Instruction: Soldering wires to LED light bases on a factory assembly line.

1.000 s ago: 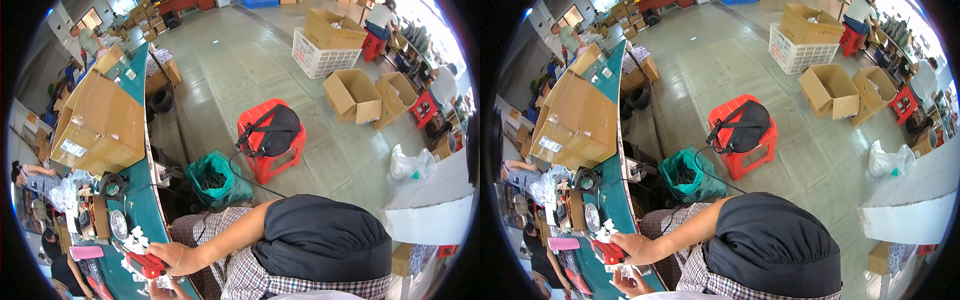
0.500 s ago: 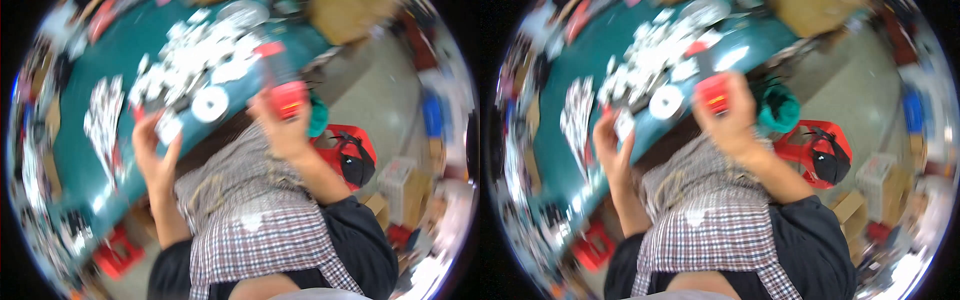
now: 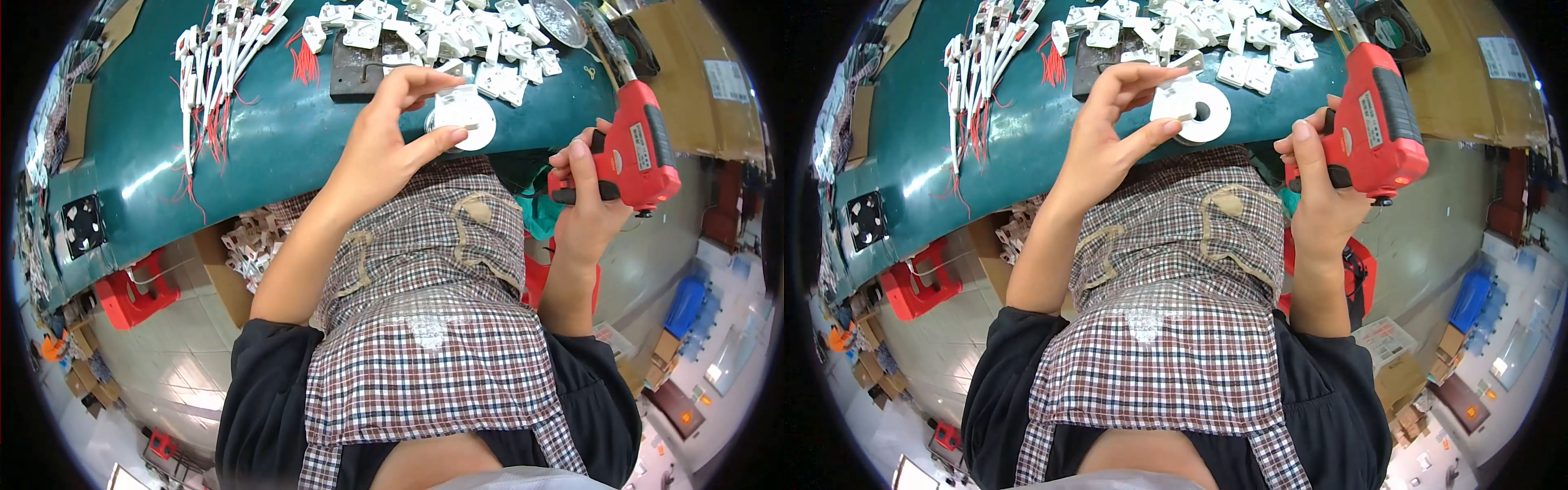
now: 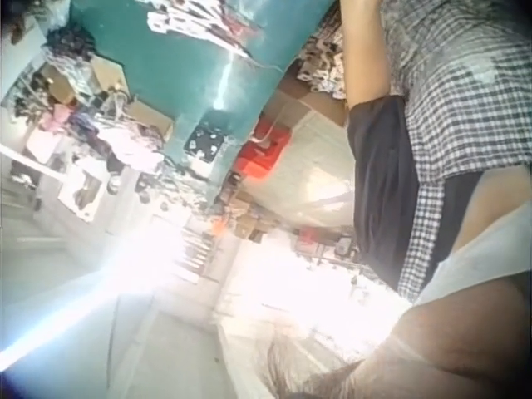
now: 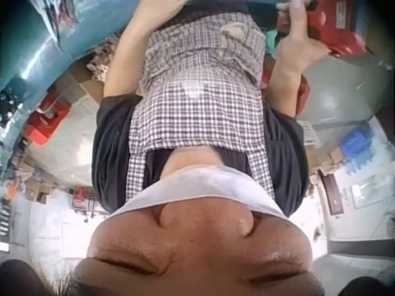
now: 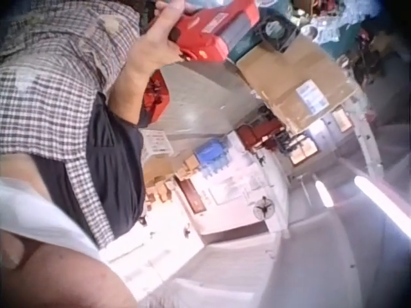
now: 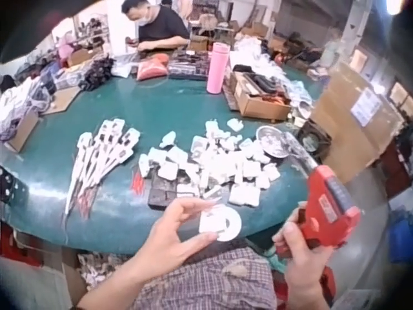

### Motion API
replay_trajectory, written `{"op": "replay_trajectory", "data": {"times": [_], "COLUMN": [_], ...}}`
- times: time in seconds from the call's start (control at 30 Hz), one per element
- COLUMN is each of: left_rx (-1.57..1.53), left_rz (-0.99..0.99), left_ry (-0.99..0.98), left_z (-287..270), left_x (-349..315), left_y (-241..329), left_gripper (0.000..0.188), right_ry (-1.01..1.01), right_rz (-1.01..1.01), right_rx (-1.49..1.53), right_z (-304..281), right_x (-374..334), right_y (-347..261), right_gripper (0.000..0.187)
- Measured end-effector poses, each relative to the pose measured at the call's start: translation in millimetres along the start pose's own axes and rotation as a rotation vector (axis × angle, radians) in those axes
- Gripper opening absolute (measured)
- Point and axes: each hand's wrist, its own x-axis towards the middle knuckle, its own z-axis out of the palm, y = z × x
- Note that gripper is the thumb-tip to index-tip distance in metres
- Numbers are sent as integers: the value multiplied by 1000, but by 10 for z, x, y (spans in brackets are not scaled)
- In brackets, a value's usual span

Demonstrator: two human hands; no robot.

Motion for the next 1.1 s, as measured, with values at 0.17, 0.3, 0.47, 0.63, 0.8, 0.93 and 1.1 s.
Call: {"op": "replay_trajectory", "data": {"times": [0.17,0.3,0.47,0.63,0.8,0.93,1.1], "left_rx": [161,269,450,773,665,635,749], "left_rz": [-6,-12,20,184,104,154,84], "left_ry": [-84,-183,-176,-218,-166,-67,245], "left_z": [-35,-232,-269,-273,-272,-277,-907], "left_x": [50,73,67,69,-30,-71,-39], "left_y": [-82,-18,97,155,137,115,159], "left_gripper": [47,48,52,53,57,61,38], "right_ry": [-47,-51,-21,7,-32,-42,-28], "right_rz": [-50,-39,17,61,59,111,67], "right_rx": [60,83,93,114,145,148,97], "right_z": [37,-5,-80,-133,-87,-50,-95], "right_x": [43,9,-16,-34,-26,-27,-36], "right_y": [21,112,191,231,237,209,181], "right_gripper": [38,37,36,35,36,39,37]}}
